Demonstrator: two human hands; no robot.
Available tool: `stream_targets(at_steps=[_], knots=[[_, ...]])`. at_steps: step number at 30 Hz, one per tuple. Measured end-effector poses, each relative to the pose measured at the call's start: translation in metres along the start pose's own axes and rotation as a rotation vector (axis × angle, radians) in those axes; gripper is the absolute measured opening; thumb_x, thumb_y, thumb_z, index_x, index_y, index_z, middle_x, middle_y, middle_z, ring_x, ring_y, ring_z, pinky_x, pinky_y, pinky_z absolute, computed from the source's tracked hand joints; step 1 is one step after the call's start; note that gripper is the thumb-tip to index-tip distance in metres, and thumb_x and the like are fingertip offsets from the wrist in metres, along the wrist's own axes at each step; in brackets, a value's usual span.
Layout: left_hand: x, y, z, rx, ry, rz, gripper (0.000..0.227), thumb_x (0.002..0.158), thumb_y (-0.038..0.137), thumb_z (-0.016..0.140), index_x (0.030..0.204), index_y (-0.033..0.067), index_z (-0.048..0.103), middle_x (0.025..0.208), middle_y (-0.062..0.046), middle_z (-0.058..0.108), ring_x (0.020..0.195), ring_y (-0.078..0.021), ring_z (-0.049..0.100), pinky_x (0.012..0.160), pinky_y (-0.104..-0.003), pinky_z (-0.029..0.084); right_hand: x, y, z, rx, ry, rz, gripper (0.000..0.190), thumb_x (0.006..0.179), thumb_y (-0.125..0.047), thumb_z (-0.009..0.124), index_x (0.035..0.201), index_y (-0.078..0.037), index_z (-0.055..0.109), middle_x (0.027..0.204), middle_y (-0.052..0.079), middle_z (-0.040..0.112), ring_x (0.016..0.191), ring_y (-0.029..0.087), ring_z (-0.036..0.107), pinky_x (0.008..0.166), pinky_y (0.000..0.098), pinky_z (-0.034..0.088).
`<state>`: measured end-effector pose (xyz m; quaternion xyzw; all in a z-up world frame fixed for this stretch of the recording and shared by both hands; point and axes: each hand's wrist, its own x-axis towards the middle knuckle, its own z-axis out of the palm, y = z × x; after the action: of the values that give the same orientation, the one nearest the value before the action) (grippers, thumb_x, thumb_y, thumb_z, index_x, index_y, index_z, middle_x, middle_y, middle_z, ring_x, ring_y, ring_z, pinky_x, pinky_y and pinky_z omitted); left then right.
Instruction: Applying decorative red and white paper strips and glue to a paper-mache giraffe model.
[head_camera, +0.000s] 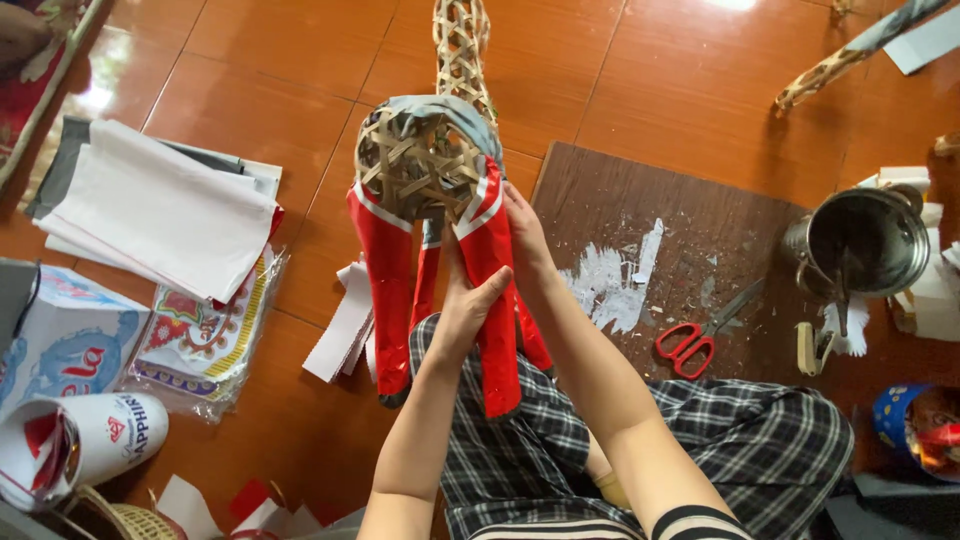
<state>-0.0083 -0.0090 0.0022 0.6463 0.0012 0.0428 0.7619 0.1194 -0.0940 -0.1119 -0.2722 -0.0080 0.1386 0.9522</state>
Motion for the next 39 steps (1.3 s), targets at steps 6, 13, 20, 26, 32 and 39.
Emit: stream_targets(at_steps=[6,13,20,26,32,39], knots=[[0.003,-0.005,0.003,-0.079,0.066,-0.144,0.104,0.092,0.018,0.072,0.166,0.0141,-0.001,0.151,-0.012,0.045,0.125,-0.0213,0.055,0.102,-0.036,0.051,0.021,0.010,-0.026,0.090,-0.104,0.248,0.038,0.110,-0.027,0.051,0.139,-0.004,0.059,0.126,0.009,0.069,0.108,0.021,0.068,0.096,0.0384,0.057],[0.002,0.007,0.004,-0.079,0.088,-0.152,0.113,0.088,0.023,0.074,0.167,0.0170,-0.006,0.155,-0.018,0.038,0.129,-0.0281,0.047,0.103,-0.040,0.046,0.010,-0.010,-0.039,-0.026,-0.264,0.223,0.046,0.107,-0.025,0.053,0.149,-0.004,0.051,0.142,0.013,0.063,0.124,0.028,0.064,0.108,0.0451,0.052],[0.003,0.005,0.001,-0.069,0.008,-0.020,0.121,0.087,0.039,0.079,0.168,0.0102,-0.006,0.173,-0.020,0.016,0.158,-0.0311,0.023,0.124,-0.040,0.028,0.021,-0.015,-0.078,0.076,-0.227,0.303,0.045,0.111,-0.022,0.053,0.150,0.000,0.052,0.143,0.017,0.064,0.121,0.030,0.067,0.103,0.0438,0.057],[0.003,0.008,0.001,-0.102,-0.023,-0.014,0.122,0.087,0.041,0.079,0.168,0.0093,-0.007,0.173,-0.020,0.015,0.158,-0.0316,0.022,0.124,-0.040,0.027,0.018,-0.016,-0.086,0.093,-0.194,0.389,0.047,0.109,-0.029,0.057,0.147,-0.002,0.055,0.137,0.016,0.066,0.116,0.030,0.069,0.099,0.0454,0.059],[0.001,0.002,0.001,-0.109,-0.025,-0.019,0.120,0.088,0.036,0.078,0.168,0.0123,-0.008,0.171,-0.019,0.019,0.155,-0.0300,0.028,0.123,-0.040,0.030,0.020,-0.010,-0.077,0.067,-0.156,0.329,0.055,0.100,-0.035,0.061,0.144,-0.004,0.056,0.138,0.012,0.067,0.121,0.028,0.068,0.107,0.0436,0.055],[0.000,0.011,0.006,-0.125,-0.041,-0.087,0.114,0.091,0.026,0.076,0.168,0.0164,-0.007,0.165,-0.018,0.032,0.146,-0.0265,0.041,0.116,-0.038,0.041,0.014,-0.008,-0.035,0.037,-0.116,0.243,0.048,0.101,-0.030,0.061,0.143,-0.006,0.057,0.137,0.009,0.067,0.121,0.025,0.067,0.109,0.0413,0.054]])
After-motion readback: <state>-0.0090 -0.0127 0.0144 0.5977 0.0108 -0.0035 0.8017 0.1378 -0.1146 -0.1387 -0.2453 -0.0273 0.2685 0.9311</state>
